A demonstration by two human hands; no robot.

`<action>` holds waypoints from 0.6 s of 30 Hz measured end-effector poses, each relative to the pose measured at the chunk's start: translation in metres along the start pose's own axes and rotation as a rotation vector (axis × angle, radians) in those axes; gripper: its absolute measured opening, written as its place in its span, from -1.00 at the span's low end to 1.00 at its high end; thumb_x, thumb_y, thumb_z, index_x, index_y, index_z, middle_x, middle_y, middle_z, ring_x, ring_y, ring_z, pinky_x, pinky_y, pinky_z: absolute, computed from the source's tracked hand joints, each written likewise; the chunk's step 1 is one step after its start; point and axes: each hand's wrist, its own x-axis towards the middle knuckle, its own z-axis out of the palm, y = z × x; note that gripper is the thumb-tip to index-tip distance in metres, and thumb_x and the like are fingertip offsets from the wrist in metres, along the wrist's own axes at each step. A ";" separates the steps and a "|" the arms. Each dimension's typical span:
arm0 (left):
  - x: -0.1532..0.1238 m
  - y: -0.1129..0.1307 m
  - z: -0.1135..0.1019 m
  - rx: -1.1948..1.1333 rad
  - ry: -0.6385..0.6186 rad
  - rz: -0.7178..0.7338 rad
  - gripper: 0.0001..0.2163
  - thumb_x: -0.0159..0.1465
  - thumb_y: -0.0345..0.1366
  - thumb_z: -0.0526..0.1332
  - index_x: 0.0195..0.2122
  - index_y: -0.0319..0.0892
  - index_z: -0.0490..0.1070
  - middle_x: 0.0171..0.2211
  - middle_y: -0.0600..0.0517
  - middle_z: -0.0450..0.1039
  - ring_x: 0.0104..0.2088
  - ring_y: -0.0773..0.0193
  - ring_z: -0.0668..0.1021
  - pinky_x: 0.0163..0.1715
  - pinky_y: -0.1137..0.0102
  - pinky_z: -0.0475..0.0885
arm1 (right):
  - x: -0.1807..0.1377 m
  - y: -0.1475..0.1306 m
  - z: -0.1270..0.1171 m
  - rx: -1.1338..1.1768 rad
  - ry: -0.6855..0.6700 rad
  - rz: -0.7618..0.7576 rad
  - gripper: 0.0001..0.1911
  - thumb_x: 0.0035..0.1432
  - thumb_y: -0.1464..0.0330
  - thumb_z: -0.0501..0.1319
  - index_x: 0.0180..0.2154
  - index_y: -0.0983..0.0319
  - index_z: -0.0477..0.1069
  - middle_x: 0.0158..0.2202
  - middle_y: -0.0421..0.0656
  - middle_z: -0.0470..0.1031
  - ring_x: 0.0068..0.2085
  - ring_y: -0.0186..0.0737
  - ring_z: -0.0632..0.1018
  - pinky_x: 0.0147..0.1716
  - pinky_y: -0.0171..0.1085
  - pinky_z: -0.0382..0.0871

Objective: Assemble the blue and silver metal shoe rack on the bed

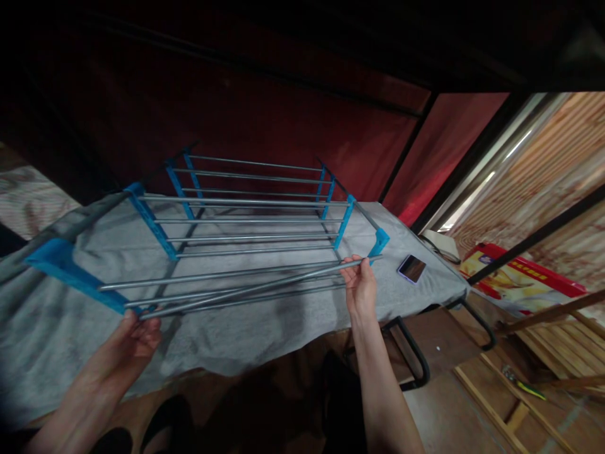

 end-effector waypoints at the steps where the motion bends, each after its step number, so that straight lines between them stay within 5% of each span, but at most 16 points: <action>1: 0.000 0.001 -0.001 0.003 -0.001 -0.001 -0.78 0.37 -0.50 0.04 -0.38 -0.22 0.39 -0.54 0.08 0.49 -0.57 0.35 0.57 -0.63 0.54 0.49 | 0.000 0.000 0.001 -0.001 -0.003 -0.003 -0.71 0.11 0.14 0.32 -0.28 0.24 0.50 -0.35 -0.17 0.61 -0.33 -0.36 0.61 -0.28 -0.37 0.54; 18: -0.004 0.015 -0.002 -0.027 0.014 0.028 -0.76 0.36 -0.49 0.04 -0.37 -0.23 0.46 -0.48 0.05 0.54 -0.55 0.34 0.57 -0.59 0.51 0.53 | -0.003 0.000 0.036 -0.001 -0.005 -0.016 -0.78 0.16 0.21 0.27 -0.26 0.24 0.50 -0.37 -0.18 0.59 -0.32 -0.34 0.59 -0.30 -0.35 0.50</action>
